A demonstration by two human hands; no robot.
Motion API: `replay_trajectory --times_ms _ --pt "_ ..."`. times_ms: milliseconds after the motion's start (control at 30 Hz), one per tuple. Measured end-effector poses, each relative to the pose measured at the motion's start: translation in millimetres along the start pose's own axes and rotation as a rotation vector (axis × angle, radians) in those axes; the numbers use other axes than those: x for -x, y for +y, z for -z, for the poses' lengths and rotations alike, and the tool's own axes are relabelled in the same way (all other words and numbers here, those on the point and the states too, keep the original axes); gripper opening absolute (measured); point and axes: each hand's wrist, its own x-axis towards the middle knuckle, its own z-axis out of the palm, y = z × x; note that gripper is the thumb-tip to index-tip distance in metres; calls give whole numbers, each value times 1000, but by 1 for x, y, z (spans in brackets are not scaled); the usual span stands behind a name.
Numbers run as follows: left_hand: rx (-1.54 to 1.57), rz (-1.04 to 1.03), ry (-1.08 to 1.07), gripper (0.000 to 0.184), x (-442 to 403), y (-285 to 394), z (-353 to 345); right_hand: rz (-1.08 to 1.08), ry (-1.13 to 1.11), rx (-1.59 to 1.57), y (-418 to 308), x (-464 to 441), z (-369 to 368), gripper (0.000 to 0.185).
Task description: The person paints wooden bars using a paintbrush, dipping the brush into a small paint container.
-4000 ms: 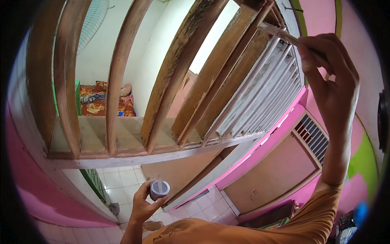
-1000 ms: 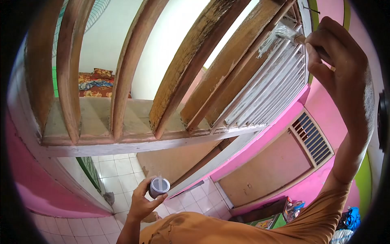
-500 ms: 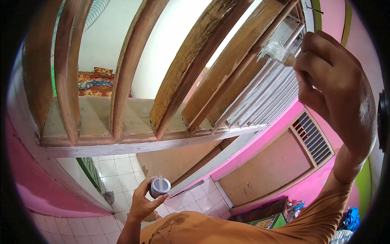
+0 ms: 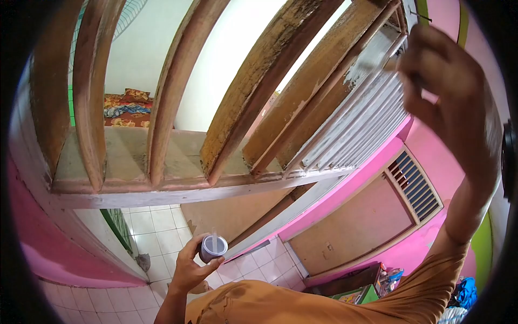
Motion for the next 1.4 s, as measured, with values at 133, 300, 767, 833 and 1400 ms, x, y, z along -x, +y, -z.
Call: replay_trajectory --times_ms 133,300,767,833,1400 --pt "-18 0 -12 62 0 -1 0 -7 12 -21 9 -4 -7 15" --pt "-3 6 -3 62 2 0 1 21 -30 50 3 -11 -9 20" --pt "9 6 52 62 4 -2 -1 87 -19 31 -16 -3 -29 15" --pt "22 4 52 62 5 0 -1 146 -53 -34 -27 -3 -26 14" --pt "4 40 26 62 10 -4 3 -27 98 51 -32 9 -19 20"
